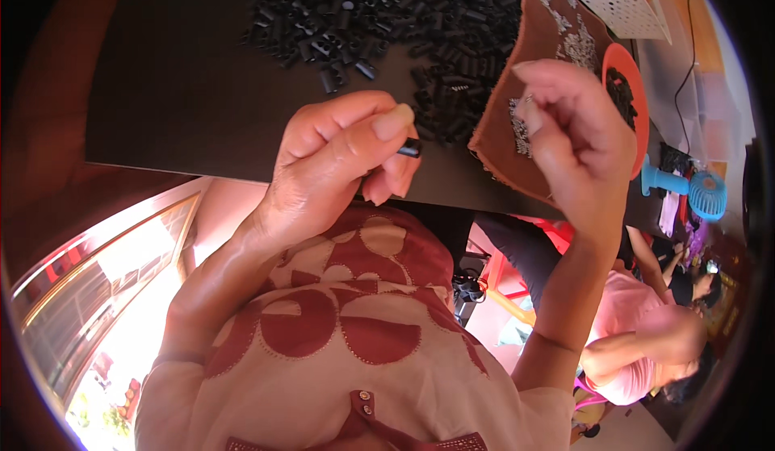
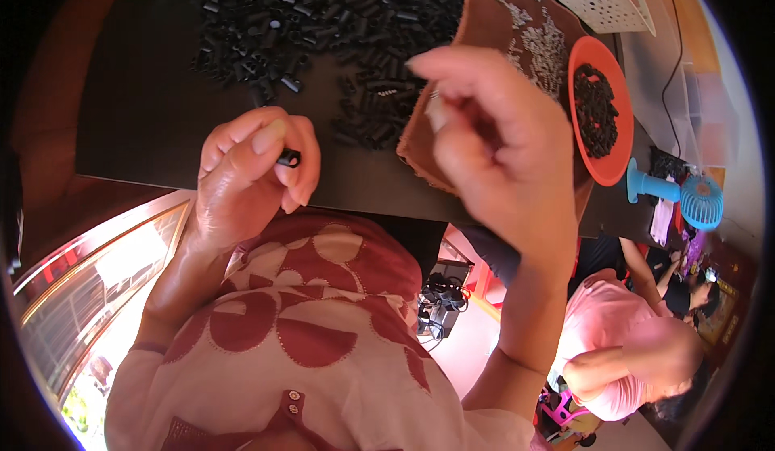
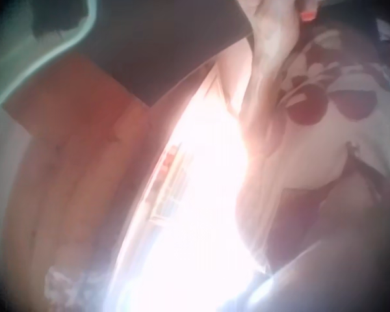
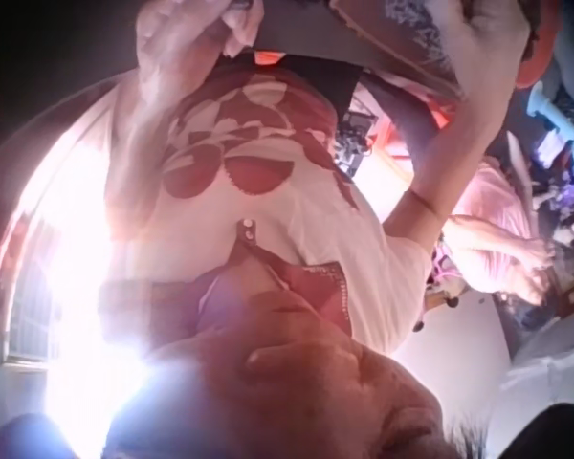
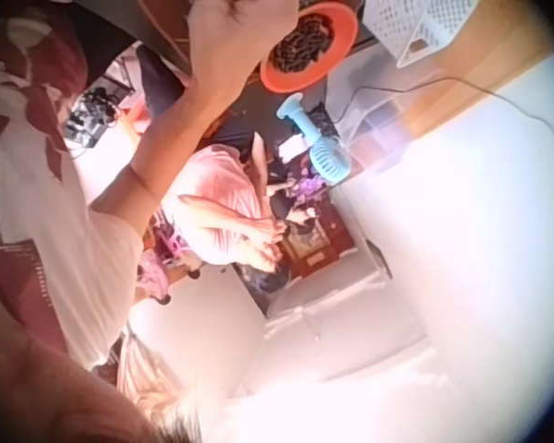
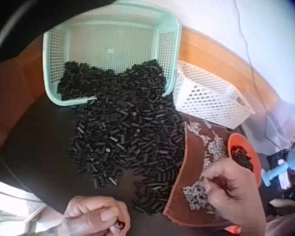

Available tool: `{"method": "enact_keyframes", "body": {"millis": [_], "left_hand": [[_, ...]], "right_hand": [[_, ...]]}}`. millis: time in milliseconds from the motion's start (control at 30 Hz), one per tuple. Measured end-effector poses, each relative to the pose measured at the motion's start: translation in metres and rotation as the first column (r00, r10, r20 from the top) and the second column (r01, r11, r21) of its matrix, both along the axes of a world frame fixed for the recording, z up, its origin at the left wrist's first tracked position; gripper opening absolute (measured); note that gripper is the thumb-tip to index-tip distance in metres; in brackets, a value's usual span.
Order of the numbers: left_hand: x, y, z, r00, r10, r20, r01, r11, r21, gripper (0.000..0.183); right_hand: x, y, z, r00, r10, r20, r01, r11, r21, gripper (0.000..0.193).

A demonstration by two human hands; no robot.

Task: The person picks up black plastic connector housings and small metal components from a table, inserting the metal pieces into the housings one by one.

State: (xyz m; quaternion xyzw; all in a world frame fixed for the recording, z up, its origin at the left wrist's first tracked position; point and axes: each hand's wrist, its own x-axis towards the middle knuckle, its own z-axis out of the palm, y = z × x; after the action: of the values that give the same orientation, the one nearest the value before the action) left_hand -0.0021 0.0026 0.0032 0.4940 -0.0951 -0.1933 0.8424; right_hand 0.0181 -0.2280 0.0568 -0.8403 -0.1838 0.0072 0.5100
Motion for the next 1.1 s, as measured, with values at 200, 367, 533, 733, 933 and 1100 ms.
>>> {"method": "enact_keyframes", "body": {"millis": [200, 367, 533, 733, 933, 1100], "left_hand": [[0.001, 0.003, -0.002, 0.99, -0.021, -0.142, 0.005, 0.994, -0.111, 0.035], [0.001, 0.003, -0.006, 0.984, 0.011, -0.18, -0.057, 0.965, -0.254, 0.029], [-0.001, 0.006, -0.003, 0.97, 0.003, -0.245, -0.059, 0.974, -0.22, 0.033], [0.0, 0.007, -0.006, 0.992, -0.016, -0.128, -0.003, 0.989, -0.148, 0.036], [0.001, 0.009, -0.01, 0.997, -0.029, -0.073, 0.017, 0.986, -0.168, 0.036], [0.003, 0.01, -0.012, 0.995, -0.044, -0.093, 0.023, 0.977, -0.214, 0.036]], "right_hand": [[-0.002, 0.041, -0.001, 0.993, 0.116, 0.037, -0.12, 0.983, 0.141, 0.016], [-0.007, 0.058, -0.005, 0.989, 0.149, -0.009, -0.139, 0.943, 0.303, 0.011], [-0.009, 0.081, -0.02, 0.988, 0.081, 0.13, -0.125, 0.916, 0.381, 0.009], [-0.013, 0.086, -0.031, 0.953, 0.032, 0.302, -0.149, 0.915, 0.375, 0.016], [-0.014, 0.093, -0.032, 0.945, -0.005, 0.328, -0.13, 0.913, 0.386, 0.018], [-0.017, 0.091, -0.033, 0.935, 0.01, 0.355, -0.111, 0.958, 0.266, 0.016]]}}
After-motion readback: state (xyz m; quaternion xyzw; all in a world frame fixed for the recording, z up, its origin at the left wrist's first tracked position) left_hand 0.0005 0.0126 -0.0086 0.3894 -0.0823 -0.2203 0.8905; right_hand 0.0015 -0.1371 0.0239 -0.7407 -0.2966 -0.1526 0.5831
